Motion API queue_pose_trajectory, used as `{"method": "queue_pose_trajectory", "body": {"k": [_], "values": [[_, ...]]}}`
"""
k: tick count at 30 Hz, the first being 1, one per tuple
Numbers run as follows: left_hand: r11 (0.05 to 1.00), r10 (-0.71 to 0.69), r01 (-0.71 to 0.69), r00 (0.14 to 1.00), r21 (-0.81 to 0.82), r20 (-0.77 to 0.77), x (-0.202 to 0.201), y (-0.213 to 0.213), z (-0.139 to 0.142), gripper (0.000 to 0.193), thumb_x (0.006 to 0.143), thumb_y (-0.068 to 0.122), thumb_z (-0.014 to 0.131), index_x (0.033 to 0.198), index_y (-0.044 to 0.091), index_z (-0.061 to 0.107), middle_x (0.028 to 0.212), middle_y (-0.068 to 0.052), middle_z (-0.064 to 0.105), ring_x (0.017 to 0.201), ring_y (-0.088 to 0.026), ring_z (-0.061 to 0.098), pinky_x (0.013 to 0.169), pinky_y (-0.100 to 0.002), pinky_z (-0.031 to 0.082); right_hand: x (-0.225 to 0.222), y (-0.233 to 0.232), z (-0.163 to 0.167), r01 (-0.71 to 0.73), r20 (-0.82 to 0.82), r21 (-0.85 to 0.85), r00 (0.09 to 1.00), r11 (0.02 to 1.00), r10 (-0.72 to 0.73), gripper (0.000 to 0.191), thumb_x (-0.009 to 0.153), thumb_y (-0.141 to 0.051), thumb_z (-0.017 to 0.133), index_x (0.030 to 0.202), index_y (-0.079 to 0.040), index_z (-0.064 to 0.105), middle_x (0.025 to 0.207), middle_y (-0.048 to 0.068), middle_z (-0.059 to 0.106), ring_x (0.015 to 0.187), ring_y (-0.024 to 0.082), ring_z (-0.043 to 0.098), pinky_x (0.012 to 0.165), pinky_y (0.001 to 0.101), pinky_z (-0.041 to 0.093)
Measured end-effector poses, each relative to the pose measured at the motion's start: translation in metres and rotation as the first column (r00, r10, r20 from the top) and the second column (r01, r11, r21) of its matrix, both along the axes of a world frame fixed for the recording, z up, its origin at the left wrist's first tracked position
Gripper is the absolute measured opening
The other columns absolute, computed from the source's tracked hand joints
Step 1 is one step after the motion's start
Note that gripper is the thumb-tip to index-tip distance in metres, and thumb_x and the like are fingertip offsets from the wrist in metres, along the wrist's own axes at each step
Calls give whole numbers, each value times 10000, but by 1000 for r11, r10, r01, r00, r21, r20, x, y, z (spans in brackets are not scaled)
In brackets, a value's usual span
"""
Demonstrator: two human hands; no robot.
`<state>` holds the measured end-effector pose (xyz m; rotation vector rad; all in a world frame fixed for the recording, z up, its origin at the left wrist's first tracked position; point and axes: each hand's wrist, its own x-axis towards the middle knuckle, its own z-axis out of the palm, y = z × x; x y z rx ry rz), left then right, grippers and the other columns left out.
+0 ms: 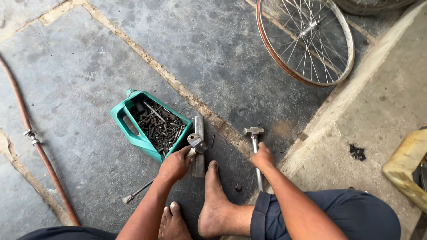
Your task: The person sits on the floor and uses a hammer to strike a small metal component placed on a metal bar. They repeatedly adjust the component and hammer it, then inspect the result before continuing the process.
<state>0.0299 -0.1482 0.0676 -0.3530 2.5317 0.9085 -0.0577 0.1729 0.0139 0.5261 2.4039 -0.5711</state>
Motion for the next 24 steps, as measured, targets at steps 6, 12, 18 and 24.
{"method": "queue_pose_trajectory", "body": {"k": [6, 12, 18, 24], "values": [[987, -5, -13, 994, 160, 113, -13, -11, -8, 481, 905, 283, 710, 1374, 221, 623, 1083, -137, 767, 982, -306, 730, 875, -452, 567, -2, -31, 53, -167, -53, -184, 986, 969, 160, 309, 1032, -372, 568, 1239, -142, 557, 910, 90, 693, 642, 155, 620, 543, 334, 510], [876, 236, -375, 882, 303, 408, 2, 3, -14, 489, 929, 295, 686, 1409, 244, 610, 1050, -155, 770, 891, -244, 685, 808, -467, 584, 42, -89, 98, -594, -446, -125, 749, 795, 489, 310, 1028, -326, 598, 1184, -59, 573, 896, 153, 699, 766, 300, 704, 637, 428, 568], [935, 260, -282, 958, 215, 122, 14, 20, -36, 523, 873, 322, 732, 1375, 206, 639, 1238, -172, 725, 1161, -327, 682, 993, -421, 523, 59, -100, 98, -680, -710, 56, 488, 731, 508, 360, 933, -216, 639, 1225, -19, 566, 977, 225, 703, 772, 416, 706, 619, 492, 576], [930, 295, -324, 939, 171, 175, 9, 25, -33, 586, 857, 314, 743, 1412, 207, 588, 1281, -175, 690, 1218, -332, 652, 1030, -425, 494, 42, -101, 86, -699, -330, 111, 644, 706, 690, 304, 995, -282, 605, 1167, -34, 566, 726, 168, 676, 635, 363, 691, 589, 505, 558]]}}
